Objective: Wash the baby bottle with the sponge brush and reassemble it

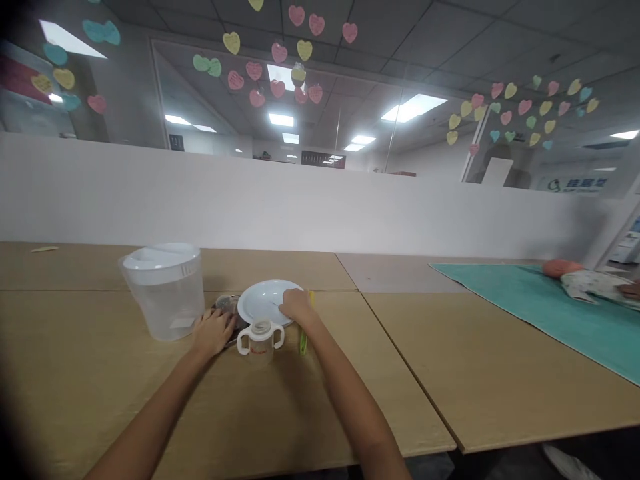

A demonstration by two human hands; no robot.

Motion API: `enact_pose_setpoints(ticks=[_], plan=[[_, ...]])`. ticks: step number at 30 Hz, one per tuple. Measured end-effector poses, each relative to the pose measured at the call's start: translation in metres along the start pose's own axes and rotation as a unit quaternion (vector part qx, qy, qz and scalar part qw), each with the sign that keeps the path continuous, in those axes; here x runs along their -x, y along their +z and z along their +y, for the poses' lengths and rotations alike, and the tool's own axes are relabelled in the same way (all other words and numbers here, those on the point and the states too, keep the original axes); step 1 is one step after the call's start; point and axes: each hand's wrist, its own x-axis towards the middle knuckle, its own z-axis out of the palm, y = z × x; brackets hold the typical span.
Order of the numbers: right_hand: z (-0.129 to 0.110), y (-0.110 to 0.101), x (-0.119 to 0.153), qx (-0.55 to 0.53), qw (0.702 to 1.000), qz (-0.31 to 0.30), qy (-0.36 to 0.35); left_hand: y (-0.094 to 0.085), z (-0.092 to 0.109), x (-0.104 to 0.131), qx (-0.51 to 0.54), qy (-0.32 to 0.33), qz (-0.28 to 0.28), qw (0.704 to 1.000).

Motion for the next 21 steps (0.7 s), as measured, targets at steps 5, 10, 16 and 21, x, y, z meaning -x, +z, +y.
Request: enact_pose_setpoints(ticks=[5,10,16,21], plan=[[-0.011,0.005,-0.015,-0.022,0.999,-0.019,-0.016,0.006,-0.007,-0.006,0.002,0.053,-0.019,0.998],[-0.007,-0.007,-0.013,-0.072,0.997,0.017,-0.011,0.003,-0.01,-0.011,0.008,0.096,-0.007,0.995],[0.002,-0.034,-0.003,-0.233,0.955,0.181,0.03,-0.005,-0.008,-0.011,0.039,0.037,0.079,0.995],[-0.002,-0.05,0.005,-0.37,0.871,0.323,0.023,-0.008,-0.009,-0.01,0.124,-0.041,0.187,0.974]])
